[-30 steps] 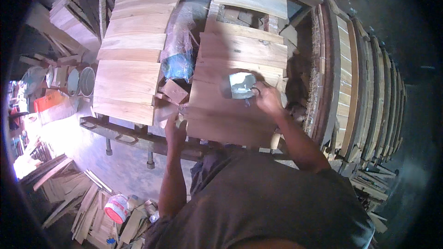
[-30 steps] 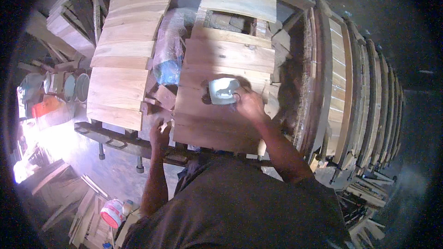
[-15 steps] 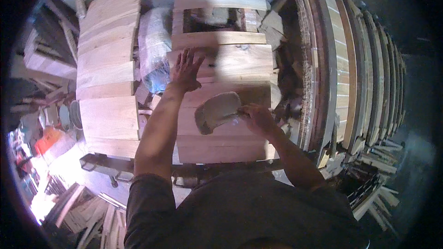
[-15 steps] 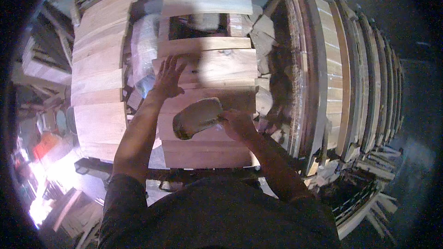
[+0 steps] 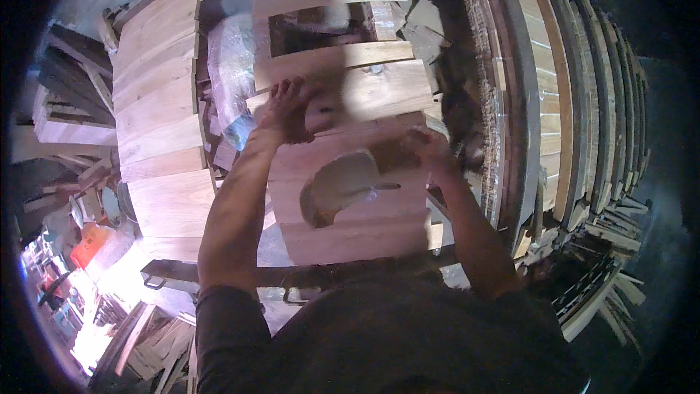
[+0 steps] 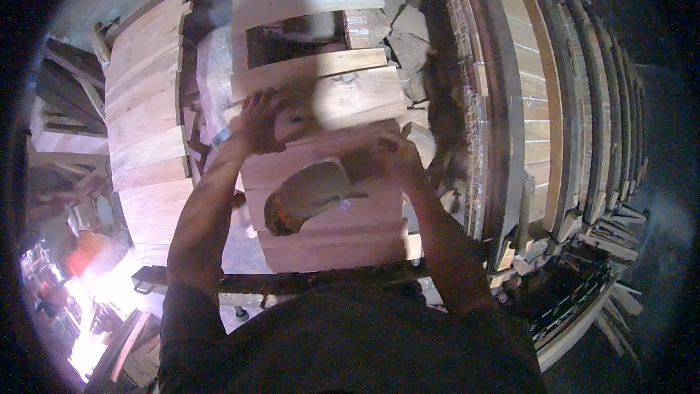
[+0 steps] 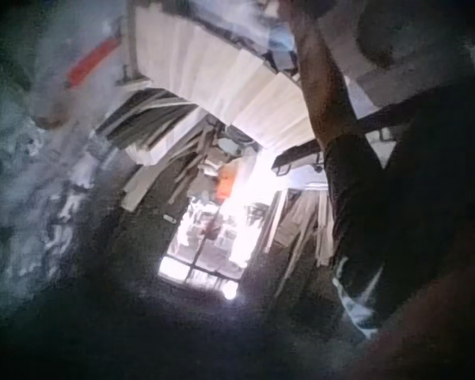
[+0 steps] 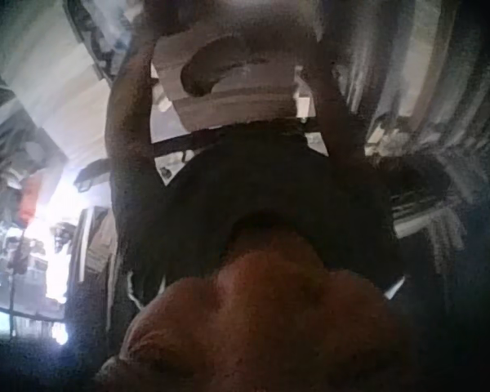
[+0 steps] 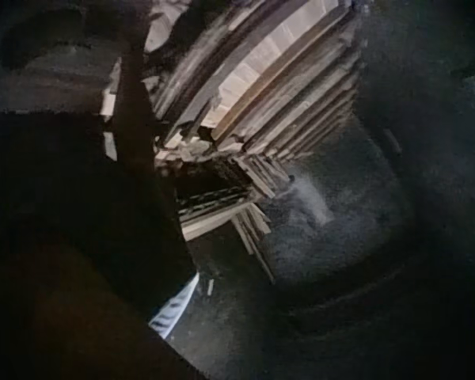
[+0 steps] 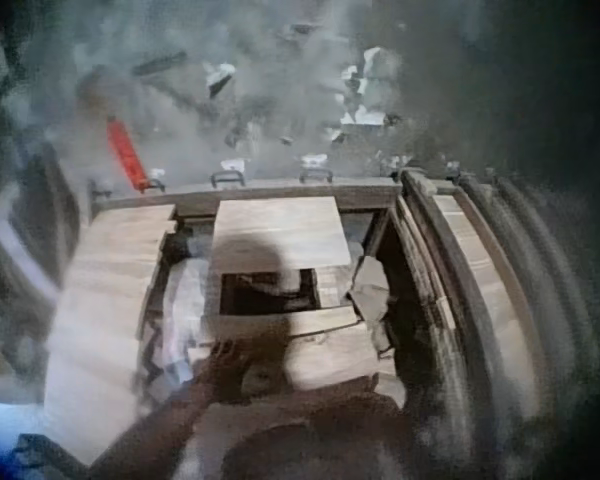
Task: The person picks up thin wooden planks from a pile and places them onto a stack on a workbench. The person repeatedly lifts and aligns each plank before adding it to the growing stack.
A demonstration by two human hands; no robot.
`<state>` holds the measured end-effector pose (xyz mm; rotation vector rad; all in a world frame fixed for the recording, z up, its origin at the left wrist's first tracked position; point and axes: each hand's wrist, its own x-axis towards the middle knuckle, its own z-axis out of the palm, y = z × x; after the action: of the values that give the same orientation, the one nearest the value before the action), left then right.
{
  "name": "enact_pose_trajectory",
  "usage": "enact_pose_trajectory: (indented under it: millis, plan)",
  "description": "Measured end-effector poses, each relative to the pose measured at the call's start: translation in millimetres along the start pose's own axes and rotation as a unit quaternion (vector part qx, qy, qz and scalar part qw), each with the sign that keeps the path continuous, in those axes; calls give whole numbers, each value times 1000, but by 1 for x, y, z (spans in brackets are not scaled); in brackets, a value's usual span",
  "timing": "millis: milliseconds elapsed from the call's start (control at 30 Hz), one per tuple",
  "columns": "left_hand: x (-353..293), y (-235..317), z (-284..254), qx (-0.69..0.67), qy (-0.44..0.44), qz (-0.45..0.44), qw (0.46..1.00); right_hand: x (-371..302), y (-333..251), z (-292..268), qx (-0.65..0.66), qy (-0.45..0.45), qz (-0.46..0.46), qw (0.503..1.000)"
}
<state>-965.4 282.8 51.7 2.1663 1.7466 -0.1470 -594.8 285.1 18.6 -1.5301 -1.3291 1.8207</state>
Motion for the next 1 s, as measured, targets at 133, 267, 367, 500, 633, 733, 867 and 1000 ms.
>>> enact_pose_trajectory:
  millis: [133,267,367,500,633,733,867,1000]
  plan:
    - [-21,3,-27,-22,71,20,997,2,-30,16,91,-9,-11,996]
    - [-19,21,-78,66,204,82,973,18,-72,40,297,-7,36,954]
    - [-27,41,-127,56,258,48,963,32,-98,60,461,-71,39,884]
    - [-60,73,-147,2,298,-11,955,-4,-171,127,496,-102,5,862]
    - [-117,108,-167,12,385,-51,921,-49,-245,129,418,-60,-64,904]
    - [-152,109,-166,-257,391,-17,884,-63,-263,92,284,-99,-169,939]
    - [-200,129,-201,-625,340,-20,702,-118,-300,54,161,-268,-194,930]
    - [-240,157,-229,-701,409,70,580,-186,-303,62,4,-285,-235,930]
